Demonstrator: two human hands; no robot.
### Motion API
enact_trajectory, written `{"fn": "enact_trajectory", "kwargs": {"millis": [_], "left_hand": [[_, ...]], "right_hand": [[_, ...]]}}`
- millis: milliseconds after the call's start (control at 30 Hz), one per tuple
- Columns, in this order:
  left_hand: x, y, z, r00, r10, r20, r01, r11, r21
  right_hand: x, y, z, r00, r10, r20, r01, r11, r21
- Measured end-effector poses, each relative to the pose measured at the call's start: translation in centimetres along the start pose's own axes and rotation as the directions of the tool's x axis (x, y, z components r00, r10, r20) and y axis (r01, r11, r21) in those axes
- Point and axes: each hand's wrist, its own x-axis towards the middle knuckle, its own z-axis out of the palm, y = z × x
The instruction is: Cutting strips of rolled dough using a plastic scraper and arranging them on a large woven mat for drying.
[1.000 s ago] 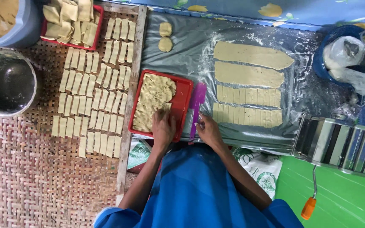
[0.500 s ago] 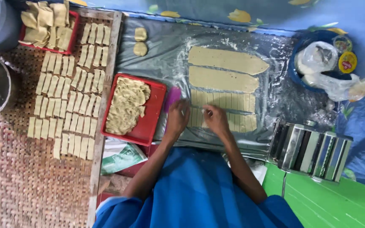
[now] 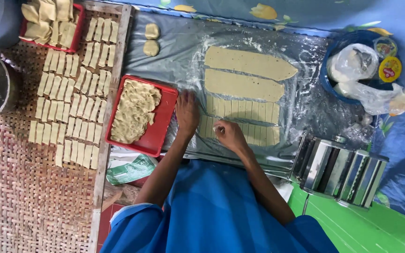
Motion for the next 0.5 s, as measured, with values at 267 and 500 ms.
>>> {"fn": "enact_trajectory", "kwargs": {"millis": [267,500], "left_hand": [[-1.9,3.6,-3.5,0.981,0.173,-0.092,-0.187,0.967,-0.171],[-6.6,2.6,-1.9,0.983,0.155,-0.102,-0.173,0.961,-0.217]], "right_hand": [[-0.9,3.0,-2.3,0.974,-0.042,-0.221,0.006,0.987,-0.159],[-1.9,4.5,-0.4,0.966,-0.094,-0.24,0.033,0.969,-0.245]]}}
